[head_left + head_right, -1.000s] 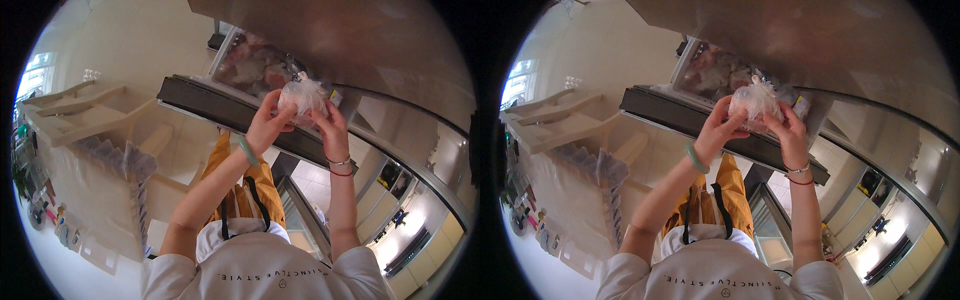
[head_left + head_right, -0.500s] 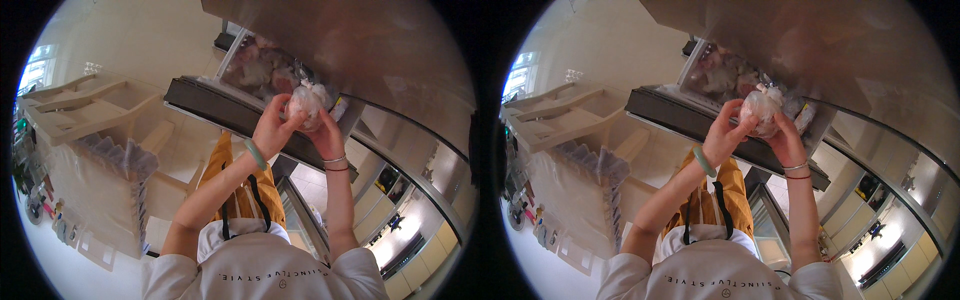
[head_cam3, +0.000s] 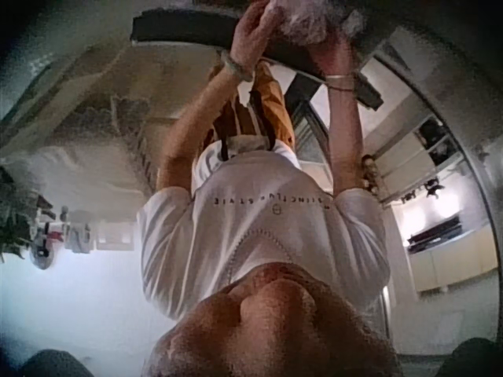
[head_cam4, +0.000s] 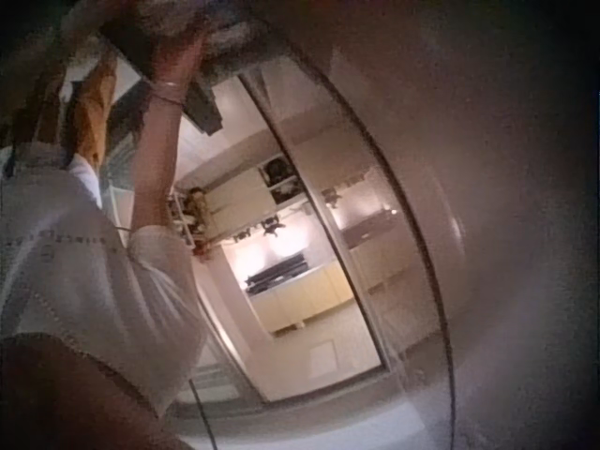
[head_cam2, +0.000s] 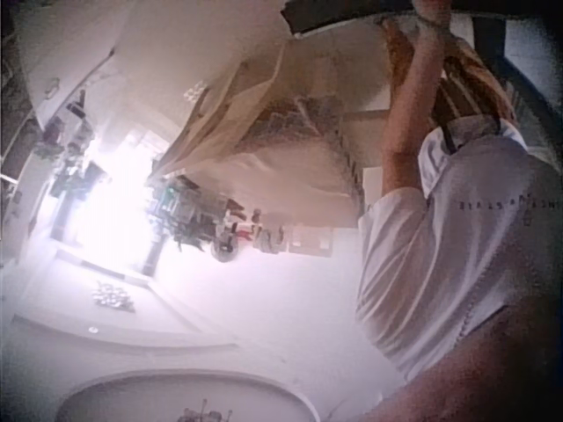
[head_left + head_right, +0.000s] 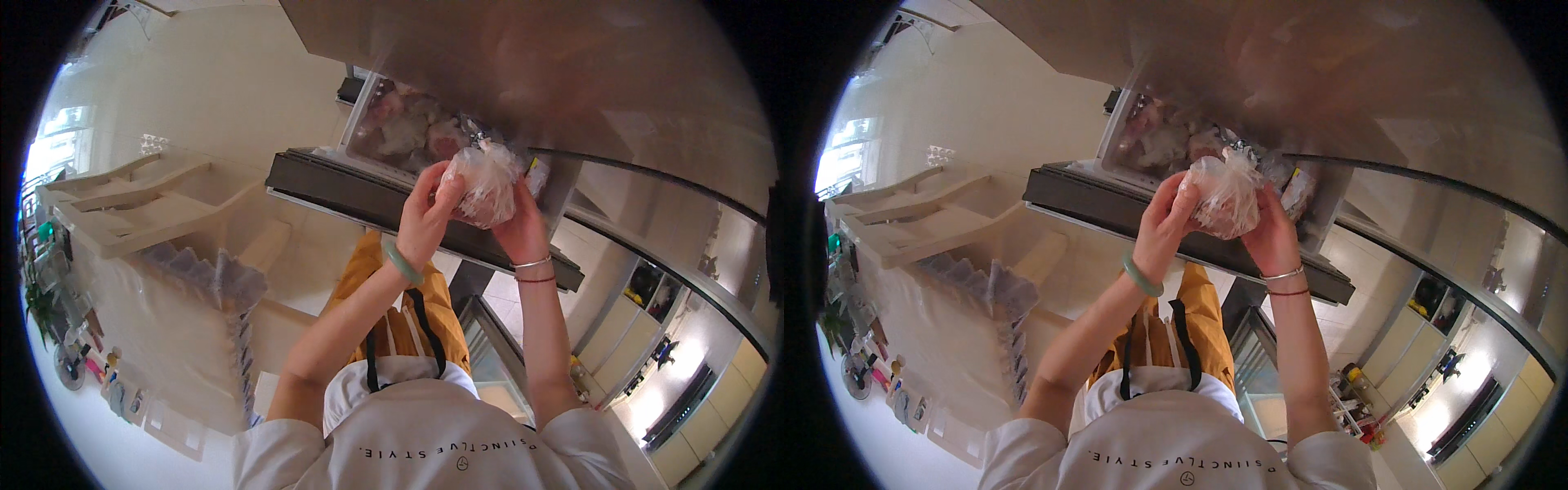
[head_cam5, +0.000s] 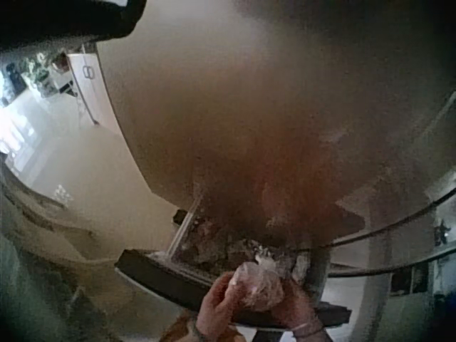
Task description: The person washes a small white bowl and a black wok in the kitchen sink using running water. They then place the wok on the gas stove, turn on the burner, and cover it with a lid. Finally, the person opens the refrigerator drawer and retrieves a plastic bag containing frozen food items.
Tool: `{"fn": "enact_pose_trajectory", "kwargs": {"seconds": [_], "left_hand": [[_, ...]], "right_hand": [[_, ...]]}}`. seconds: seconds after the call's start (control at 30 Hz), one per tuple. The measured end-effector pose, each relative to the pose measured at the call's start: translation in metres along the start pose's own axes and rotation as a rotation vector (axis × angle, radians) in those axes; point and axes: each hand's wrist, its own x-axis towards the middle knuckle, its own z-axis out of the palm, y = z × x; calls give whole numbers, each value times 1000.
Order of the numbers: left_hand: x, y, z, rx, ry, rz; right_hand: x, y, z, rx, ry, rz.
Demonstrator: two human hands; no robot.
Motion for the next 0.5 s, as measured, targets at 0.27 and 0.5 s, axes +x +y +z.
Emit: {"fn": "enact_pose_trajectory", "kwargs": {"seconds": [0.27, 0.5], "left_hand": [[-14, 2, -5, 9, 17, -56], [-28, -1, -20, 25, 2, -42]], "right_hand": [[54, 17, -25, -561, -102, -169], [76, 15, 4, -163, -52, 38]]}}
